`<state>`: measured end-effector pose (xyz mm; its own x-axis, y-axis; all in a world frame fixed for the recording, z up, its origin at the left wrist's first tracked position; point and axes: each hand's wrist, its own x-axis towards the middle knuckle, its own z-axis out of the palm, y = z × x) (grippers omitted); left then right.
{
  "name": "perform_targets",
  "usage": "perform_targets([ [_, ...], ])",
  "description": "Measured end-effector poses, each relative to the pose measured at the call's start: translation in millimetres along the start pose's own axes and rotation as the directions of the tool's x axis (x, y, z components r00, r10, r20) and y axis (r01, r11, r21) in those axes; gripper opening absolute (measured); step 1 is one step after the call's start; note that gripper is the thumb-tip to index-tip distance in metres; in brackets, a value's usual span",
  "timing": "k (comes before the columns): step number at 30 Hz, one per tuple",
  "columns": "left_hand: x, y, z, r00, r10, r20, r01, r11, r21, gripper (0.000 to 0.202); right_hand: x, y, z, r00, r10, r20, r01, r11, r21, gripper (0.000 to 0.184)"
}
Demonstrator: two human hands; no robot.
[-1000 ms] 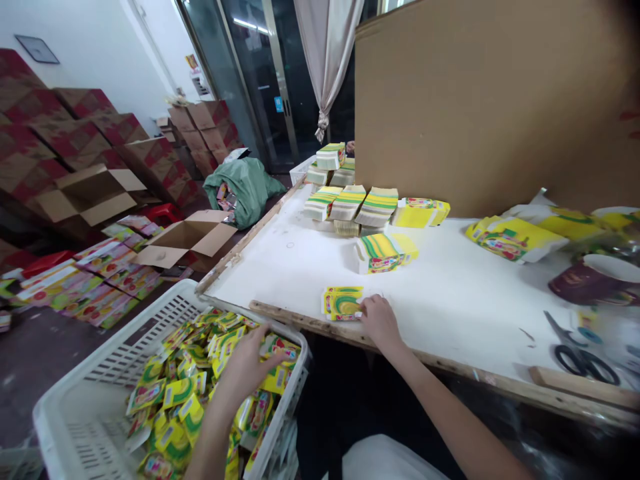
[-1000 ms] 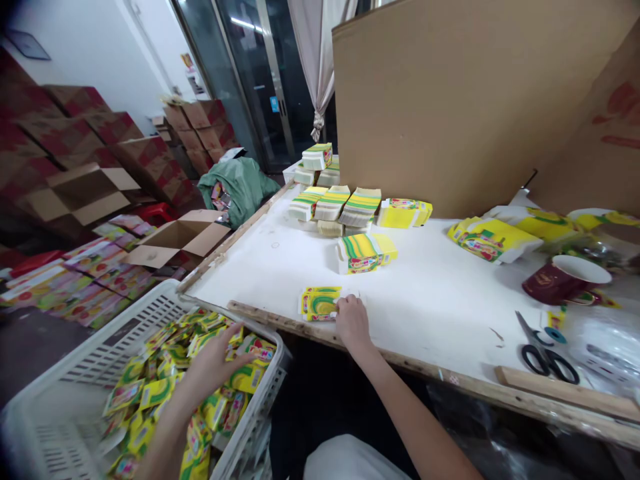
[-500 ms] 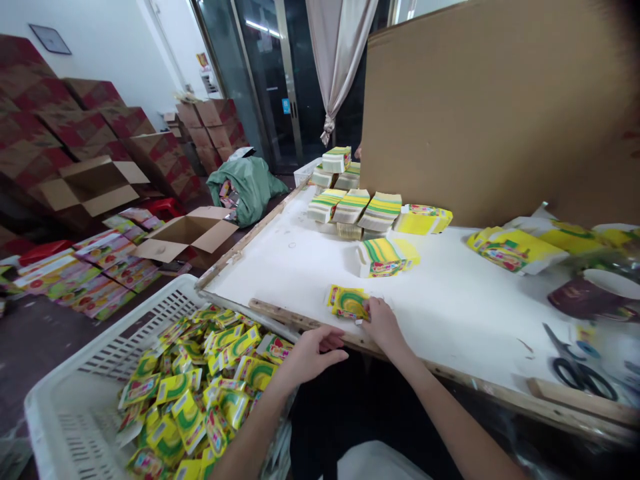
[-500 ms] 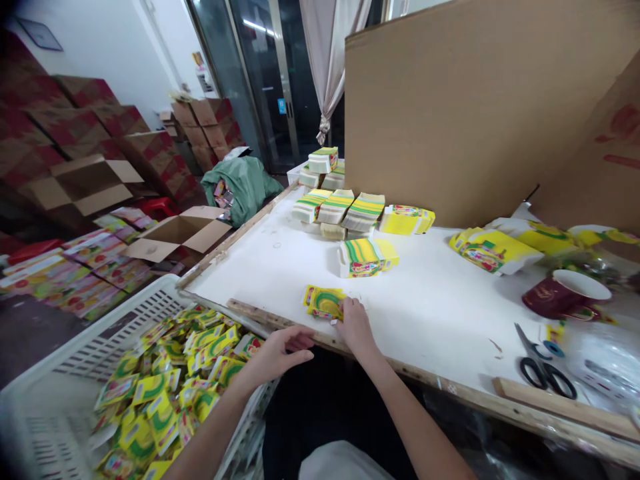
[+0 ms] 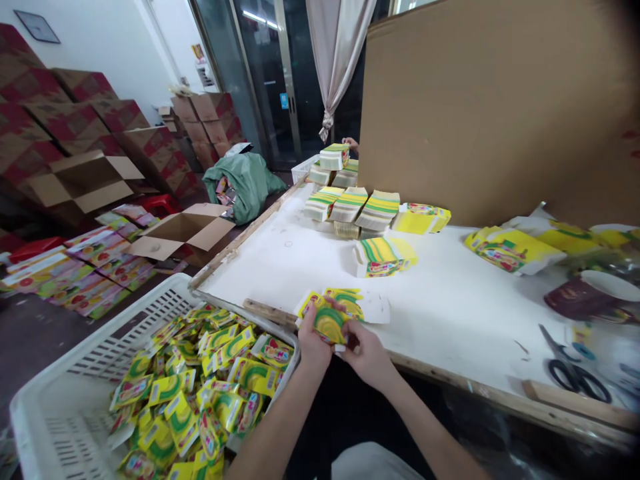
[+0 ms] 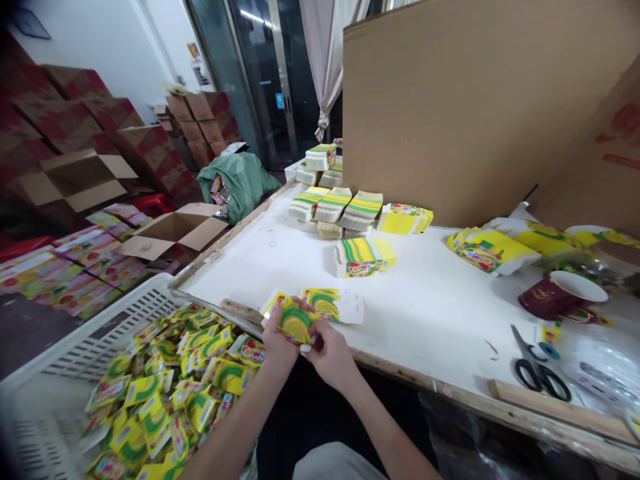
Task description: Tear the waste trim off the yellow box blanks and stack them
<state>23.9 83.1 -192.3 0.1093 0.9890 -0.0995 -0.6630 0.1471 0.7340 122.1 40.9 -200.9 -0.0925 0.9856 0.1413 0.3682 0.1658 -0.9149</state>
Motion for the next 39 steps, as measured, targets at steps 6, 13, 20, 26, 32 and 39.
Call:
perform_targets([
  [6, -5, 4, -6.6, 0.942, 0.199, -0.270, -0.140, 0.965, 0.222, 0.047, -10, -11, 17, 1.000, 0.023, -0.007, -0.020, 0.969, 0.247, 0.031],
  [13, -13, 1, -23.0, 0.939, 0.341, -0.040, -0.261, 0.785, 0.562, 0.022, 3, 5, -5, 0.986, -0.022, -0.167, 0.036, 0.996, 0.081, 0.020],
  [20, -22, 24, -20.6, 0.919, 0.392, 0.036, -0.328, 0.711, 0.622, 0.023, 7, 9, -22, 0.950, -0.211, -0.230, 0.174, 0.969, -0.173, 0.020],
  [26, -36, 70, -8.9, 0.854, 0.313, 0.415, -0.464, 0.100, 0.880, 0.080, 6, 5, -39, 0.828, -0.557, -0.058, 0.431, 0.701, -0.568, 0.026],
  [32, -28, 40, -31.7, 0.938, -0.247, 0.244, -0.219, 0.125, 0.968, 0.064, -1, 6, -23, 0.812, -0.562, -0.157, 0.459, 0.782, -0.422, 0.021],
  [39, -37, 19, -23.0, 0.943, -0.022, 0.332, -0.325, 0.145, 0.934, 0.069, 10, 13, -5, 0.974, 0.135, -0.181, -0.052, 0.914, 0.402, 0.041],
])
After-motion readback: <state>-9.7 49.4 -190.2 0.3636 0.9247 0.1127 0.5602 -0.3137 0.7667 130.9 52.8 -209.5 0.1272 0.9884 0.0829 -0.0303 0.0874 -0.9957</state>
